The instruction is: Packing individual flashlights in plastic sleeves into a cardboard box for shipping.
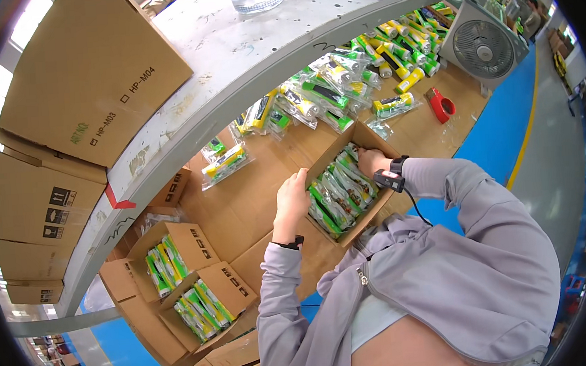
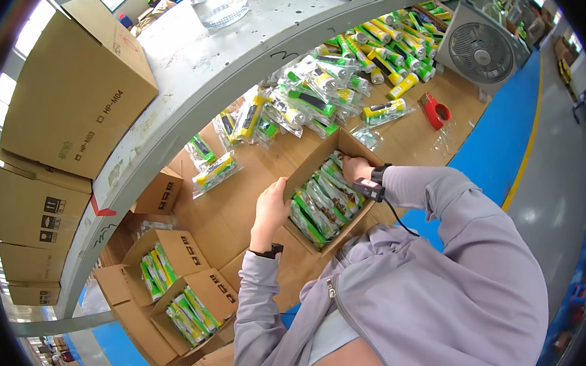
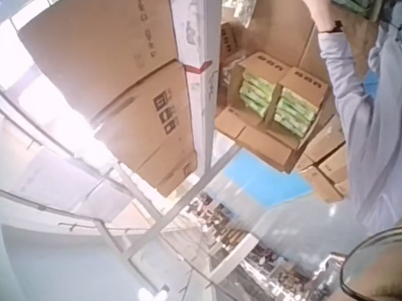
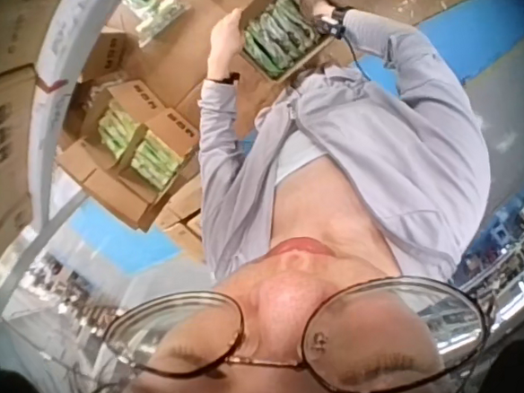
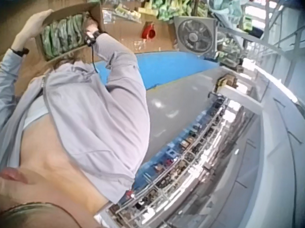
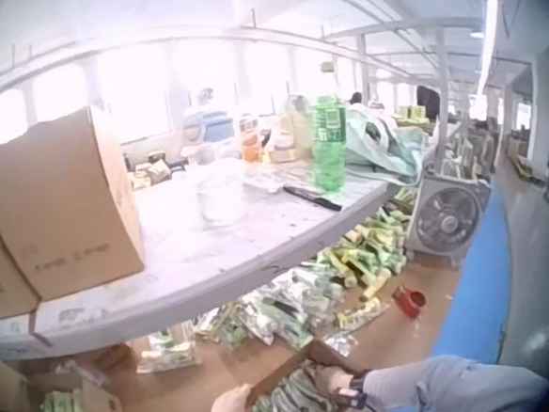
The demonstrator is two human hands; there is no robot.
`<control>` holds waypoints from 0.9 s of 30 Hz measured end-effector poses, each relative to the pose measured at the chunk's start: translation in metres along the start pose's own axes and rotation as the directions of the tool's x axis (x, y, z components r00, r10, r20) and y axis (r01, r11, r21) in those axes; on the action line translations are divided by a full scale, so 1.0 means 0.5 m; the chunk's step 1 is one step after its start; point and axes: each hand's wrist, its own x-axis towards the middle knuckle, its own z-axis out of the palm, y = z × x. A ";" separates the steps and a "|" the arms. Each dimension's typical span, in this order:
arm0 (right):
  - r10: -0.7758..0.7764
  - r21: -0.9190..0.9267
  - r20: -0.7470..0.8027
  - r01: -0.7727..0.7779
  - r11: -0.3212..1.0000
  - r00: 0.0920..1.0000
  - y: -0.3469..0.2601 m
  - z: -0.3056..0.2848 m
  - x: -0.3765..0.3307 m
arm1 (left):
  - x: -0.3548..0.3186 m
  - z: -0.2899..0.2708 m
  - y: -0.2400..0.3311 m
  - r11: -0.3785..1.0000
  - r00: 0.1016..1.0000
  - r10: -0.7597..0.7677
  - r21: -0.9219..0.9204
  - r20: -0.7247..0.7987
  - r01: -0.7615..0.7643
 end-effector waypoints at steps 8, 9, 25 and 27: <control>-0.031 0.081 0.296 0.007 0.997 0.955 0.067 -0.128 -0.099 | 0.028 0.002 0.038 0.991 0.995 0.096 -0.092 -0.025 -0.098; 0.035 0.075 0.431 -0.074 0.994 0.902 0.068 -0.171 -0.108 | 0.025 0.001 0.037 0.988 0.993 0.110 -0.103 -0.047 -0.115; -0.766 0.739 -0.627 0.202 -0.642 -0.140 0.099 0.306 0.030 | 0.117 -0.019 -0.206 0.883 0.962 -0.173 -0.466 -0.212 0.056; -0.821 0.783 -0.556 0.252 -0.569 -0.126 0.082 0.350 0.055 | 0.129 -0.040 -0.308 0.967 0.926 -0.255 -0.097 -0.277 0.237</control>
